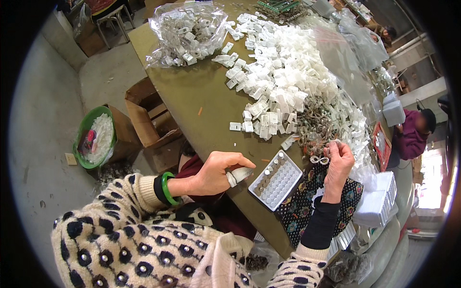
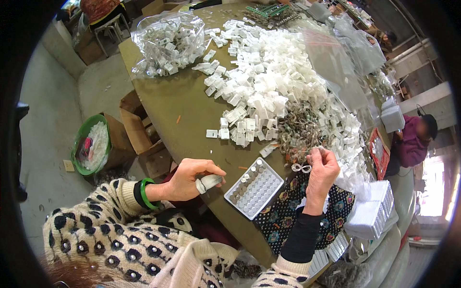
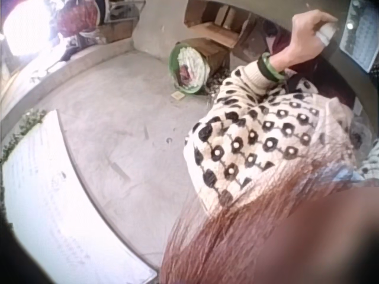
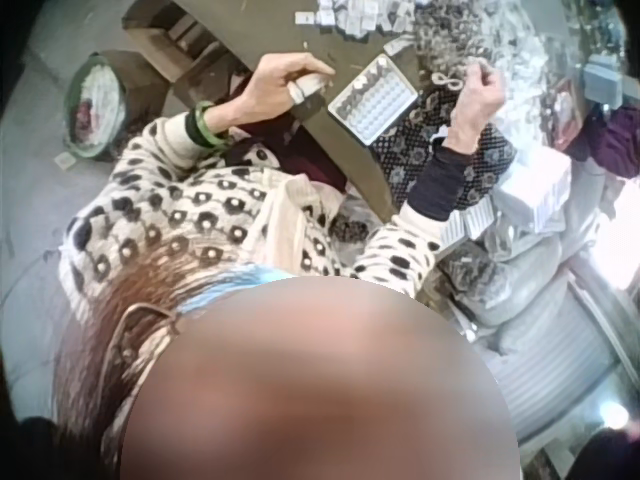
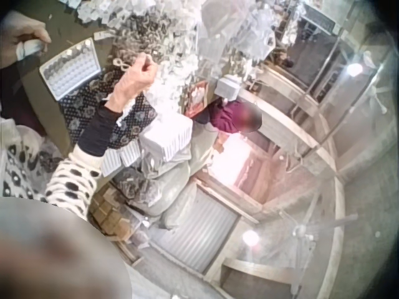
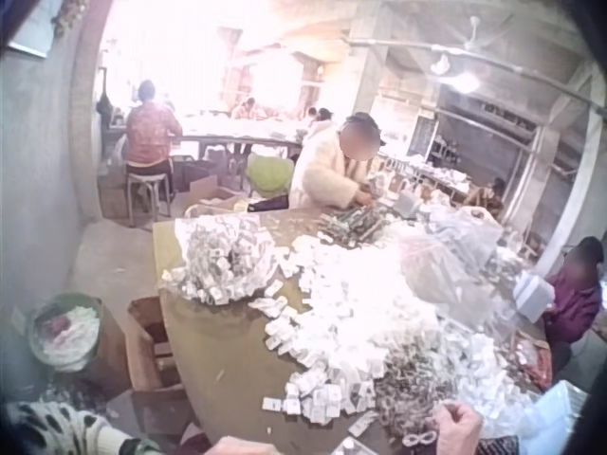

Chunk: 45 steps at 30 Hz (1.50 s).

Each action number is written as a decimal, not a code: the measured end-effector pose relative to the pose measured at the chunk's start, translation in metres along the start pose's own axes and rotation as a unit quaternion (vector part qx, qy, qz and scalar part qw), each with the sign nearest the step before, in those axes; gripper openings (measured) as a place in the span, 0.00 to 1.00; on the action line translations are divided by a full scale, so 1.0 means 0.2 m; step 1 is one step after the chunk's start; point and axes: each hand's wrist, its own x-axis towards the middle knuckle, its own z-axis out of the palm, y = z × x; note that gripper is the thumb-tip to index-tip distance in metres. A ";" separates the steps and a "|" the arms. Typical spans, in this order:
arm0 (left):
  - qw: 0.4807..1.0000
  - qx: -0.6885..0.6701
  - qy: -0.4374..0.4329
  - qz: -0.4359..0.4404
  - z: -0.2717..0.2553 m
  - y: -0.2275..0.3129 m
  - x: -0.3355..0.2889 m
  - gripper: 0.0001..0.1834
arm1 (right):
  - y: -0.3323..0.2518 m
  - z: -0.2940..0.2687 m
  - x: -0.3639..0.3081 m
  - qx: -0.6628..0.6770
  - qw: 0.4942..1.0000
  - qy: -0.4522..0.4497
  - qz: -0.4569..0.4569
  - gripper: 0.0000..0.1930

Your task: The person repeatedly picks small white plastic components and metal contacts from a table, applies adhesive from a small tube to the components, and places them into a white tray. The person handles items one at a time and continues the cycle throughout the clip.

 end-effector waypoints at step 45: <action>0.925 -0.275 -0.134 -0.227 0.03 0.06 -0.05 0.14 | -0.03 0.31 -0.99 -0.007 0.996 -0.067 -0.058 0.07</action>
